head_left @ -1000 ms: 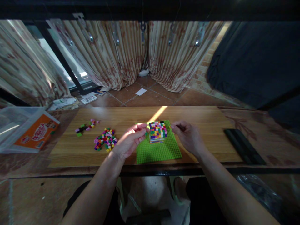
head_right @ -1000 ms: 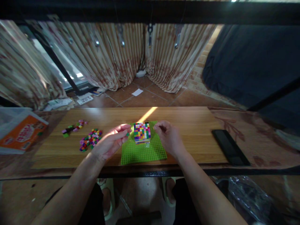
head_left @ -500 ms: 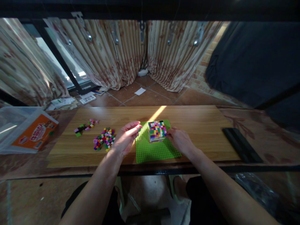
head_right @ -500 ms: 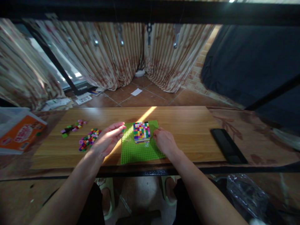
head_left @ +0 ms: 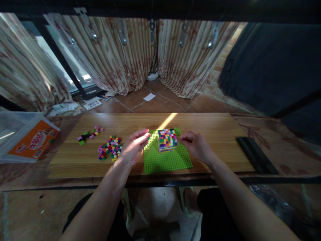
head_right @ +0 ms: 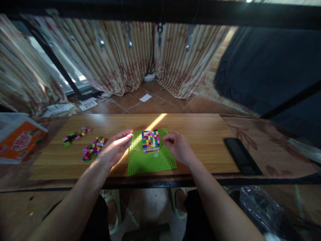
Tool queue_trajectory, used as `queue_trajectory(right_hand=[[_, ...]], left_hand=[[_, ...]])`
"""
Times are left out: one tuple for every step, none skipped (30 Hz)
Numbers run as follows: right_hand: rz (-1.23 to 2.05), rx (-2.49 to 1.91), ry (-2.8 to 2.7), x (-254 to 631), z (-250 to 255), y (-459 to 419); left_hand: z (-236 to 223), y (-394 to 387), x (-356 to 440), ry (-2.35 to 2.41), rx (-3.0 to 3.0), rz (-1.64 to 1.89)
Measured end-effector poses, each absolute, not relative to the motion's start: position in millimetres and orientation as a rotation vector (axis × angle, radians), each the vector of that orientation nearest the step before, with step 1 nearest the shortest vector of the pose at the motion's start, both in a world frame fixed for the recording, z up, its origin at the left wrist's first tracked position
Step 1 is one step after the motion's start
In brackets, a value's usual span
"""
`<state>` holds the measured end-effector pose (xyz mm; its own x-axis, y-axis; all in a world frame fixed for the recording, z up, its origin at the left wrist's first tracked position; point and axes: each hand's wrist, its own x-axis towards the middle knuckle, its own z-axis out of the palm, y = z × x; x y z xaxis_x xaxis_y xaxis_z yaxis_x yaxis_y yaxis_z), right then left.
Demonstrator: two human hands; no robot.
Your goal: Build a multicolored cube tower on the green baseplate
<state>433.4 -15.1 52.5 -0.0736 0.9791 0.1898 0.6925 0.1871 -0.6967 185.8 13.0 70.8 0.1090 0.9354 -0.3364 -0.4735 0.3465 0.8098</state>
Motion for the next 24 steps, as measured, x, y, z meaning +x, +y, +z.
queue_trajectory(right_hand=[[0.608, -1.494, -1.777, 434, 55, -17], [0.628, -1.430, -1.739, 433, 58, -20], [0.639, -1.377, -1.718, 432, 61, -23], [0.640, -1.333, -1.716, 430, 64, -26], [0.629, -1.295, -1.726, 428, 66, -29], [0.608, -1.263, -1.746, 425, 69, -31], [0.580, -1.238, -1.770, 423, 70, -33], [0.547, -1.219, -1.794, 421, 72, -35], [0.511, -1.207, -1.816, 420, 73, -36], [0.477, -1.200, -1.838, 420, 73, -37], [0.446, -1.196, -1.863, 420, 74, -37], [0.417, -1.196, -1.892, 420, 74, -38], [0.389, -1.198, -1.925, 420, 75, -38], [0.361, -1.199, -1.958, 420, 75, -38], [0.335, -1.197, -1.988, 420, 76, -38], [0.309, -1.190, -2.009, 420, 76, -38], [0.289, -1.180, -2.022, 420, 77, -38], [0.274, -1.168, -2.025, 420, 77, -37], [0.265, -1.157, -2.024, 420, 77, -37], [0.260, -1.147, -2.021, 420, 77, -37], [0.256, -1.139, -2.018, 420, 76, -37], [0.251, -1.134, -2.015, 420, 76, -36], [0.243, -1.130, -2.010, 420, 75, -36], [0.235, -1.126, -2.007, 420, 74, -36]], left_hand=[[71, 13, 186, 0.967, 0.594, 1.124], [71, 13, 186, 0.964, 0.597, 1.118], [70, 13, 187, 0.963, 0.601, 1.113], [70, 13, 187, 0.965, 0.605, 1.106], [70, 13, 188, 0.968, 0.608, 1.100], [70, 13, 188, 0.972, 0.611, 1.096], [70, 13, 188, 0.975, 0.612, 1.095], [71, 13, 188, 0.976, 0.613, 1.095], [71, 13, 189, 0.976, 0.614, 1.095], [71, 13, 189, 0.975, 0.615, 1.096], [71, 13, 189, 0.973, 0.616, 1.097], [71, 13, 189, 0.972, 0.618, 1.095], [71, 13, 189, 0.972, 0.619, 1.092], [71, 12, 189, 0.971, 0.619, 1.090], [72, 12, 189, 0.971, 0.618, 1.089], [72, 12, 189, 0.971, 0.617, 1.089], [72, 12, 189, 0.970, 0.616, 1.090], [72, 12, 189, 0.968, 0.616, 1.090], [72, 12, 188, 0.966, 0.617, 1.090], [72, 11, 188, 0.964, 0.618, 1.089], [72, 11, 188, 0.961, 0.620, 1.090], [72, 11, 187, 0.958, 0.621, 1.091], [72, 11, 187, 0.954, 0.623, 1.094], [72, 11, 187, 0.948, 0.623, 1.097]])
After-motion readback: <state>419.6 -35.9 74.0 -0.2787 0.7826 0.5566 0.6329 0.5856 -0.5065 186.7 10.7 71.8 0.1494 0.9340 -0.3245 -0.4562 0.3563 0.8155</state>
